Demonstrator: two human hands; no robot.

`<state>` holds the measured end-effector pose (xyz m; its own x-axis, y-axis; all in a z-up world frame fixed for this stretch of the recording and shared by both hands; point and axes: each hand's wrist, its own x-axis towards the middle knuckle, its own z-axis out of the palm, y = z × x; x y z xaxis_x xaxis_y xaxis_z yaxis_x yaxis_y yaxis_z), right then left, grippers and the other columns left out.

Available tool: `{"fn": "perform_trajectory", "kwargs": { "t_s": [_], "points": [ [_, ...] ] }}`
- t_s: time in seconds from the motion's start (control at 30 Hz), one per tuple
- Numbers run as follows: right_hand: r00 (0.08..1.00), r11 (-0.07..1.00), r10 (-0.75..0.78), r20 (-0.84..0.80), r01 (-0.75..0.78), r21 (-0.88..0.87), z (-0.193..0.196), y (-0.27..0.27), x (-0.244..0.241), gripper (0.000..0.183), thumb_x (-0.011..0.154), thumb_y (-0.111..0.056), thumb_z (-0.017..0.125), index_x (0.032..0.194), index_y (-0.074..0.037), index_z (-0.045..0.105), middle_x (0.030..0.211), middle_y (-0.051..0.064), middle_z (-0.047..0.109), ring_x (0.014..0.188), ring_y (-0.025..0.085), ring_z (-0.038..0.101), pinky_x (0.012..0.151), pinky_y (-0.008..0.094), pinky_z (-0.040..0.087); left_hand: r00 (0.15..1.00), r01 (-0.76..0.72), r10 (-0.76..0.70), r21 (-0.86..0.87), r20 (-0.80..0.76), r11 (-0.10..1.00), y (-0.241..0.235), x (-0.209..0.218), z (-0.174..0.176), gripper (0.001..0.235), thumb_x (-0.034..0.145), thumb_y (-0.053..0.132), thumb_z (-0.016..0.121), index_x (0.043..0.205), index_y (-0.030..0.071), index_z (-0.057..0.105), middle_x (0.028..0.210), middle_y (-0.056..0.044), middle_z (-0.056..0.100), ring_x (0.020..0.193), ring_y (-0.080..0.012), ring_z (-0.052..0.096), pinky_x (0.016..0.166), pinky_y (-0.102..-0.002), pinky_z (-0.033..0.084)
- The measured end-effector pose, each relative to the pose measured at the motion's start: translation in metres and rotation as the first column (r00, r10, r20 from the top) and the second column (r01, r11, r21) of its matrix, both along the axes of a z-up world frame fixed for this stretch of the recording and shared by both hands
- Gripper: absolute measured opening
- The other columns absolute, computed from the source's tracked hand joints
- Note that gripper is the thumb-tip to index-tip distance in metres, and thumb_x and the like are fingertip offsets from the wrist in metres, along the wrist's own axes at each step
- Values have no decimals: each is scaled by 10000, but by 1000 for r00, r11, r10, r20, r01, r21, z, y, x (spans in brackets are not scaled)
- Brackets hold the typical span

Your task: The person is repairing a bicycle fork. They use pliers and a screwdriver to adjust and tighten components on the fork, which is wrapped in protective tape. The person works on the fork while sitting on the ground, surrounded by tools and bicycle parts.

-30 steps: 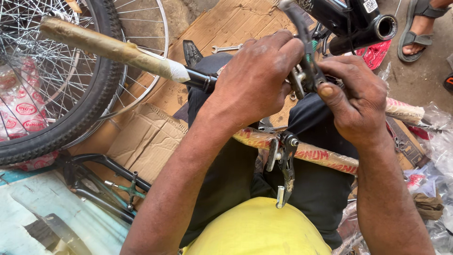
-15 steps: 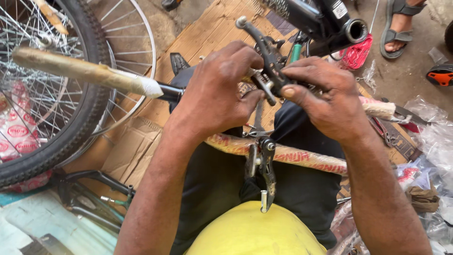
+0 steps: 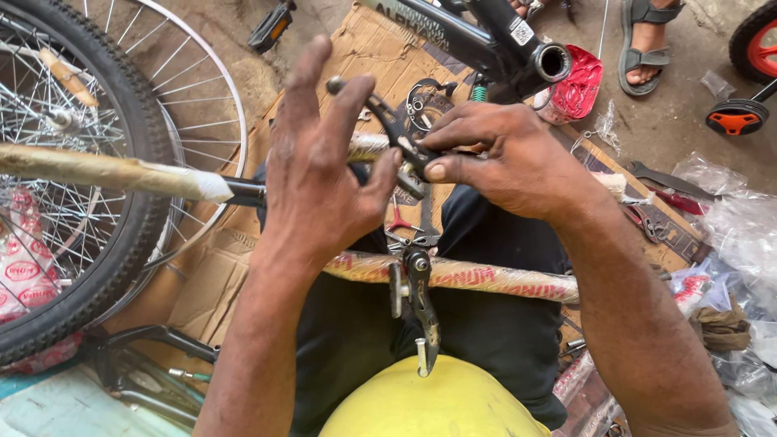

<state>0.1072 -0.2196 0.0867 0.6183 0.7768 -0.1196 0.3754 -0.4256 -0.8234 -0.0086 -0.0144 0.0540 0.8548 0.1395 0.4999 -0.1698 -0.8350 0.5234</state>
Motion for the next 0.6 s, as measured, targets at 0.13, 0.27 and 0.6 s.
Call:
{"fn": "perform_trajectory", "kwargs": {
  "t_s": [0.13, 0.27, 0.6],
  "points": [
    [999, 999, 46, 28, -46, -4, -1, 0, 2, 338, 840, -147, 819, 1162, -58, 765, 1039, 67, 751, 930, 149, 712, 788, 292, 565, 996, 38, -38, -2, -83, 999, 5, -14, -2, 842, 748, 329, 959, 1407, 19, 536, 1491, -232, 452, 1388, -418, 474, 1113, -546, 442],
    [995, 994, 99, -33, -100, -38, 3, 2, 10, 364, 820, -128, 813, 1179, -79, 767, 987, 75, 752, 887, 168, 706, 751, 306, 552, 998, 53, -55, -78, -20, 996, 4, -25, -12, 855, 836, 419, 976, 1426, 17, 507, 1568, -213, 441, 1438, -384, 519, 1165, -461, 501],
    [989, 996, 88, 120, -91, 20, 0, -2, 0, 340, 868, -161, 792, 1189, -58, 746, 1069, 86, 749, 931, 188, 726, 783, 317, 567, 985, -30, 13, -91, -174, 995, 4, -22, 4, 790, 740, 257, 925, 1419, 58, 576, 1568, -210, 432, 1247, -347, 638, 980, -457, 546]
  ]
}}
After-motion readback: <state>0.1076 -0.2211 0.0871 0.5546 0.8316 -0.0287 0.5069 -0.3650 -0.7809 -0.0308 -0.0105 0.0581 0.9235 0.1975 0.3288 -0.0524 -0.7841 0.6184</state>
